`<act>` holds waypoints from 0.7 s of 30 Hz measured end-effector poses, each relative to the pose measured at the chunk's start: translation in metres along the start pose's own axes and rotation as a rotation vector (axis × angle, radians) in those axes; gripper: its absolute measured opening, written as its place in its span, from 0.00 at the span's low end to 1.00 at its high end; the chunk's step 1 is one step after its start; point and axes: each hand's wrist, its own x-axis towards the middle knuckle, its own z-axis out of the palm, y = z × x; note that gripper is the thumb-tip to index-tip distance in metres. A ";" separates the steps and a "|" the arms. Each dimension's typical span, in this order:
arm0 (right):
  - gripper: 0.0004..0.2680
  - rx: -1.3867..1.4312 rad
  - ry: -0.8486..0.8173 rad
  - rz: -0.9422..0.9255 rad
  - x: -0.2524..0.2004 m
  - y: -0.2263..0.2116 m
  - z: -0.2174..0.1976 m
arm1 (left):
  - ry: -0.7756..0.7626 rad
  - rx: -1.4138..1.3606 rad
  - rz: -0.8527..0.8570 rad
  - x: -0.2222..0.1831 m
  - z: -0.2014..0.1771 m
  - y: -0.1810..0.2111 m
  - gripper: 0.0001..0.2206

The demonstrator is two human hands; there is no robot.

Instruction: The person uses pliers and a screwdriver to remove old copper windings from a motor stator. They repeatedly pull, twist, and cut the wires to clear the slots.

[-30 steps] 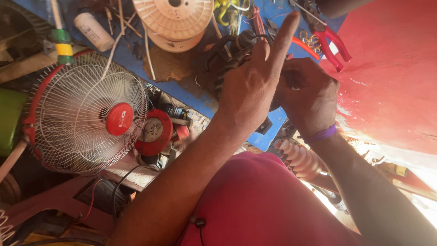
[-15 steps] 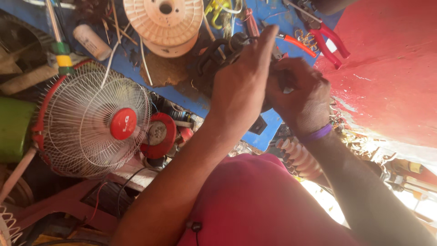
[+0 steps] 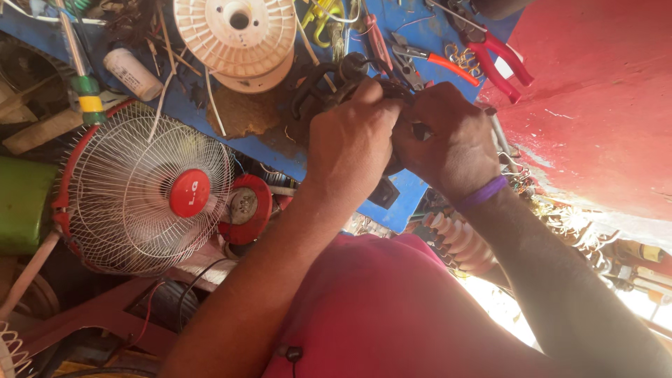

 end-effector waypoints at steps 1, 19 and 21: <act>0.07 -0.005 -0.017 0.013 0.001 0.001 0.000 | 0.003 0.002 0.009 0.000 -0.001 0.000 0.07; 0.12 0.328 -0.047 0.466 0.003 -0.010 -0.008 | 0.396 -0.907 -0.333 -0.047 -0.038 -0.022 0.08; 0.11 0.233 -0.047 0.350 0.005 -0.009 -0.006 | 0.393 -0.912 -0.354 -0.052 -0.037 -0.020 0.07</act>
